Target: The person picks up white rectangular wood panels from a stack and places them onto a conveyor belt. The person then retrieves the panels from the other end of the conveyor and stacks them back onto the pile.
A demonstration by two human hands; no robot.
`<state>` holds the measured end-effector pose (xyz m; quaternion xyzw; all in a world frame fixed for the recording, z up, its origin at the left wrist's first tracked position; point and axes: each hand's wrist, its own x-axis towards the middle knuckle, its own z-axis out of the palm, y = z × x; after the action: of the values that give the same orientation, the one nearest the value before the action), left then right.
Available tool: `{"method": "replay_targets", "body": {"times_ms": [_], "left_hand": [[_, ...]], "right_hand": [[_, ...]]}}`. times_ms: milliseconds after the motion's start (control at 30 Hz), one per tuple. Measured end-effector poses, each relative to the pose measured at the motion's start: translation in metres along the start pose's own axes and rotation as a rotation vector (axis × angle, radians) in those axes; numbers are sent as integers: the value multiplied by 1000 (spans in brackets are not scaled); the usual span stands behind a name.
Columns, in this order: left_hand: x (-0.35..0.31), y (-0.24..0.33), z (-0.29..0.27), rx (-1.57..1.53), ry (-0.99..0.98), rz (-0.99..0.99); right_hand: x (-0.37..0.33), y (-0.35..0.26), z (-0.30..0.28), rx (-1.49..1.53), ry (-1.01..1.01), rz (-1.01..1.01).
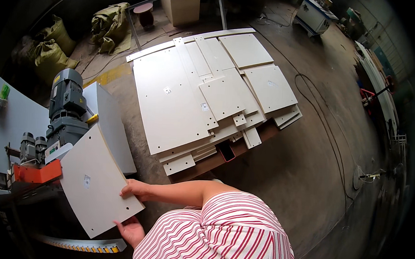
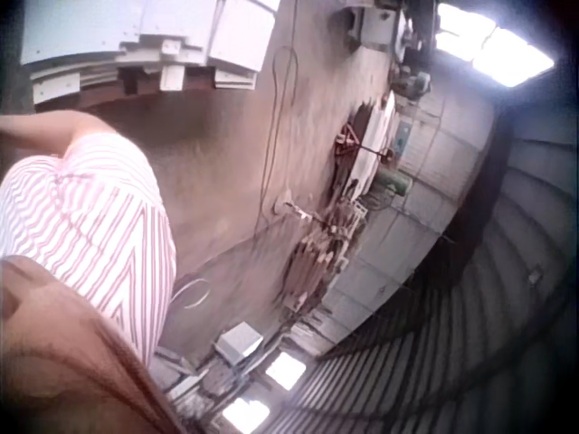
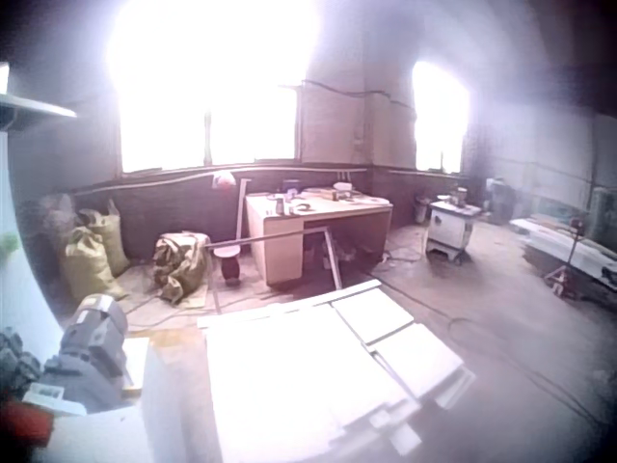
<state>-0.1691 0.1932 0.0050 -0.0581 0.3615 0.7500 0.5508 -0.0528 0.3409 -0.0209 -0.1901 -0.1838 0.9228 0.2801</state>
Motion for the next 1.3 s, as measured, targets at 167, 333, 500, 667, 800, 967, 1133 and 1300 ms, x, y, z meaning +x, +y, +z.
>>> {"method": "replay_targets", "body": {"times_ms": [167, 333, 500, 667, 800, 967, 1133, 1300], "left_hand": [[-5, 39, -2, 68, -115, 155], [-11, -26, 11, 313, -40, 71], [12, -127, 85, 378, -121, -282], [53, -295, 188, 375, -235, -491], [104, -461, 246, 332, -221, -598], [132, -660, 349, 351, -199, -690], [139, -748, 382, 305, -245, -686], [147, -745, 388, 293, -198, -611]], "right_hand": [[-84, -73, -45, -35, 160, 36], [-151, -116, -115, -38, 227, 9], [-241, -177, -186, 42, 300, -166], [-354, -260, -288, 393, 278, -500], [-446, -311, -362, 597, 299, -792], [-563, -282, -422, 463, 773, -768], [-612, -221, -428, 554, 984, -670], [-601, -192, -435, 629, 1009, -586]]}}
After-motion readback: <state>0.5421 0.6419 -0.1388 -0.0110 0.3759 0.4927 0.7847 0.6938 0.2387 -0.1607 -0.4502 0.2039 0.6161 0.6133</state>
